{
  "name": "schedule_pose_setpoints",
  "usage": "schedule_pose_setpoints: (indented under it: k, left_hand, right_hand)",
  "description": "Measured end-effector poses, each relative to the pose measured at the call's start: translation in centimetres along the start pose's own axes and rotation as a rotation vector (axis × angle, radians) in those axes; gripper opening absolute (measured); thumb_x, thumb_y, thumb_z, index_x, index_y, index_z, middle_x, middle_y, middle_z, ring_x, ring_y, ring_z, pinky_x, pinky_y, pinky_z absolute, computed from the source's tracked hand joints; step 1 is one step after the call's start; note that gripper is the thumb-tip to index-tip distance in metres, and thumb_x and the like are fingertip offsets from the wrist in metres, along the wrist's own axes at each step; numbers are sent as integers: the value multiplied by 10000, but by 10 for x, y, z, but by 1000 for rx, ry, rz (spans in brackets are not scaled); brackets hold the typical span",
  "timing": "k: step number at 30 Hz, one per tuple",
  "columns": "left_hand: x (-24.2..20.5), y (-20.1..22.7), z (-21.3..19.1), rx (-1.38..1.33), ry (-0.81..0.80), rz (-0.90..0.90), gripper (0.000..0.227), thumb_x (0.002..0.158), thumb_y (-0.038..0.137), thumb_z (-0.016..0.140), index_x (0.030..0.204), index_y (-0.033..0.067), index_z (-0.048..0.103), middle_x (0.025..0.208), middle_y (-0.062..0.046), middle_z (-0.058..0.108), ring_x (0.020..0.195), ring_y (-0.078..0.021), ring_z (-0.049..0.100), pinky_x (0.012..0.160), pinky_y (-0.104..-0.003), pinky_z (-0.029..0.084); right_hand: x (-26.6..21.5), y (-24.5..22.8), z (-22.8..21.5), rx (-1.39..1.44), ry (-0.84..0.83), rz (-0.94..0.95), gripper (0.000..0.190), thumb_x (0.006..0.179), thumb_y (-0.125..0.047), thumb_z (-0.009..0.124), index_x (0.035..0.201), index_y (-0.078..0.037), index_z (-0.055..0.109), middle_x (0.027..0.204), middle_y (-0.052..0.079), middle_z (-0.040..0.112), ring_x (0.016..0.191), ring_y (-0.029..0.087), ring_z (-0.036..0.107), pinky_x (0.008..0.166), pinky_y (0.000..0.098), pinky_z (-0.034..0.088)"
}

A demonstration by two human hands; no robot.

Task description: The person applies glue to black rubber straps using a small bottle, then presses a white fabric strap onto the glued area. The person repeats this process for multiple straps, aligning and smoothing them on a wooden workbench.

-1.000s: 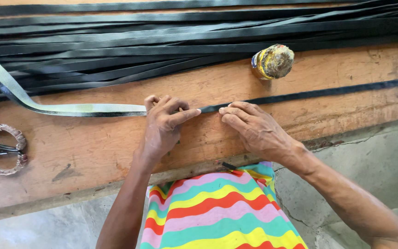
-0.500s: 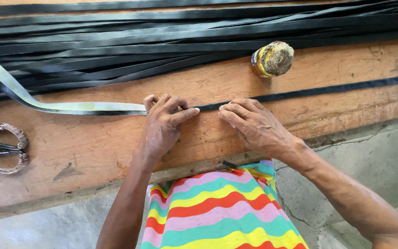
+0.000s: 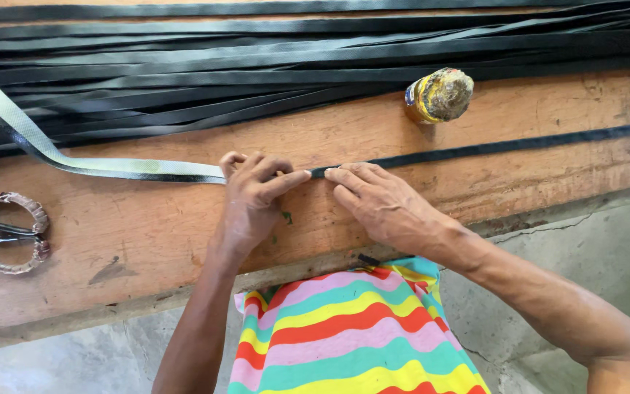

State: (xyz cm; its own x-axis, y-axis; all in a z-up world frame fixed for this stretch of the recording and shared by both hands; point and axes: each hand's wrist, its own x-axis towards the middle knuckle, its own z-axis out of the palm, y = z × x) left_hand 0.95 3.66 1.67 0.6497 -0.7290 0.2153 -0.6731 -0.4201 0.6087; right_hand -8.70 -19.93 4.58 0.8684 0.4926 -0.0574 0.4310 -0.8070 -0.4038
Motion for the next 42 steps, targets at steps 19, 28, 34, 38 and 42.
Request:
schedule_pose_setpoints:
  k: [19, 28, 34, 38, 42]
  left_hand:
    - [-15, -10, -10, 69, -35, -14, 513, 701, -44, 718, 1106, 261, 800, 1020, 49, 630, 1031, -175, 590, 974, -472, 293]
    - [-25, -16, -14, 32, 19, 5, 504, 738, 3, 734, 1171, 257, 776, 1057, 26, 626, 1027, -184, 582, 990, -461, 292]
    - [-32, -29, -20, 15, 73, -42, 539, 643, -90, 699, 1045, 257, 792, 961, 70, 652, 944, -174, 599, 945, -451, 292]
    - [-34, -30, -21, 24, 80, -26, 485, 669, -62, 725, 1035, 250, 790, 967, 64, 641, 956, -176, 595, 943, -452, 295]
    - [-33, -30, -21, 37, 72, -25, 473, 670, -59, 729, 1026, 246, 792, 970, 61, 643, 968, -177, 596, 946, -451, 298]
  right_hand:
    - [11, -7, -10, 66, -62, 69, 553, 831, -69, 625, 1376, -21, 548, 1305, 147, 565, 1256, 345, 513, 1082, 483, 407]
    - [28, -21, 0, 21, -10, -41, 560, 753, -20, 620, 1294, 100, 541, 1389, 226, 524, 1319, 376, 493, 1105, 435, 444]
    - [25, -16, 1, 62, 42, -45, 449, 783, -16, 640, 1220, 68, 579, 1413, 212, 536, 1309, 380, 515, 1087, 446, 443]
    - [27, -16, 1, 66, 36, -42, 442, 793, -22, 657, 1222, 54, 581, 1404, 203, 544, 1304, 375, 516, 1092, 449, 440]
    - [28, -16, 0, 60, 33, -41, 464, 805, -30, 663, 1255, 42, 573, 1398, 196, 543, 1302, 378, 523, 1086, 452, 439]
